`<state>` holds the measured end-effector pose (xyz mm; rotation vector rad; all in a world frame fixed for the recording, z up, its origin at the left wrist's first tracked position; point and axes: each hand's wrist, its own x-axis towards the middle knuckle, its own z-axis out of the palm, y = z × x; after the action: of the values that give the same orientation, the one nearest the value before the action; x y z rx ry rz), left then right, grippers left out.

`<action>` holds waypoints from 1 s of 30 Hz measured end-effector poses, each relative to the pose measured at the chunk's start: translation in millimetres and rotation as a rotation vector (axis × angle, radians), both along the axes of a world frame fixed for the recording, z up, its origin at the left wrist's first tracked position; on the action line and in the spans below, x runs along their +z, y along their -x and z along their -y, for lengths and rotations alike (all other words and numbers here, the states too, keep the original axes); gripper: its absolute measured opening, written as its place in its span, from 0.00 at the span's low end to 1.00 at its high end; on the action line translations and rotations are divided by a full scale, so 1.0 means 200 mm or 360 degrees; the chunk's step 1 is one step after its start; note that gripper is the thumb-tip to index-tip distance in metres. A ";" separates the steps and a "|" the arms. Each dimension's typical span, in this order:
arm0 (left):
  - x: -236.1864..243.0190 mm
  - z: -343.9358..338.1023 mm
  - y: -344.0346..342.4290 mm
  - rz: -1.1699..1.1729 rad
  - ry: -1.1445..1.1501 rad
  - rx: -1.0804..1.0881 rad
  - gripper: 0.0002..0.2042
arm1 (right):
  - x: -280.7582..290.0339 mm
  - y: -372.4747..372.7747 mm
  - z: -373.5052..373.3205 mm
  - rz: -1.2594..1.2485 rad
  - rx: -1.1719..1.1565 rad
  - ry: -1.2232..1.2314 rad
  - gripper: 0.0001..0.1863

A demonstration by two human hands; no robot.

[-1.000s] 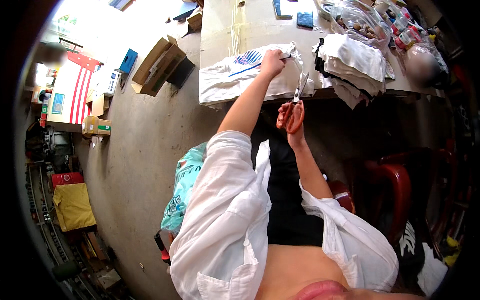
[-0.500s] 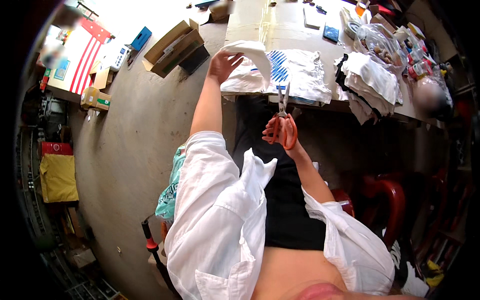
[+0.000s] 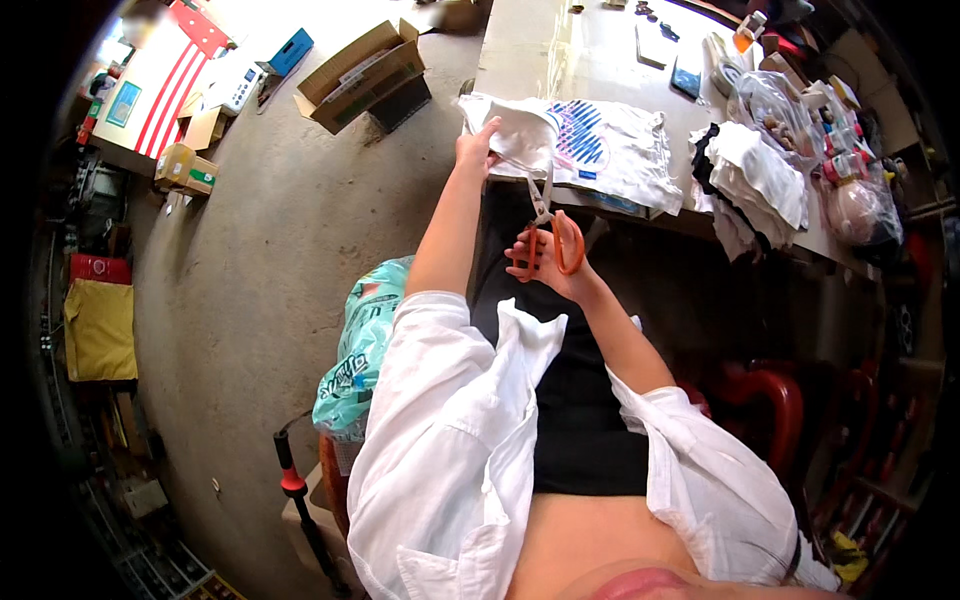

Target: The person uses orange-handled scissors to cut a white fabric garment on a table. They repeatedly trim the edges and reshape the fabric, handling it with both hands to align the material before cutting.

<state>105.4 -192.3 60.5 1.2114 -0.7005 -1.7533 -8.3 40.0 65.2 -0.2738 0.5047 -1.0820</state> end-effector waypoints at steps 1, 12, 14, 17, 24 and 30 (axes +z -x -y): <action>-0.03 0.05 0.00 0.0185 -0.0005 0.0027 0.24 | -0.02 -0.02 0.02 0.0033 0.0014 -0.0030 0.29; -0.13 0.08 0.06 0.0077 -0.0008 0.0289 0.12 | -0.05 -0.01 0.06 -0.0040 -0.0093 -0.0008 0.35; -0.11 0.05 0.08 0.0008 -0.0036 0.0267 0.12 | -0.06 0.01 0.04 -0.0030 -0.0090 -0.0014 0.36; -0.10 0.07 0.06 0.0057 -0.0074 0.0252 0.12 | -0.06 -0.01 0.02 -0.0031 -0.0063 0.0001 0.36; -0.03 0.04 0.10 -0.0003 -0.0090 0.0263 0.11 | -0.07 0.01 0.04 -0.0049 -0.0152 0.0054 0.37; -0.03 0.02 0.08 -0.0097 -0.0167 0.0275 0.11 | -0.04 -0.01 0.11 -0.0020 -0.0173 0.0104 0.37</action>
<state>88.5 -196.4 55.2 1.2450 -0.4591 -1.6918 -6.2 19.0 56.8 -0.3137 0.5005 -1.2047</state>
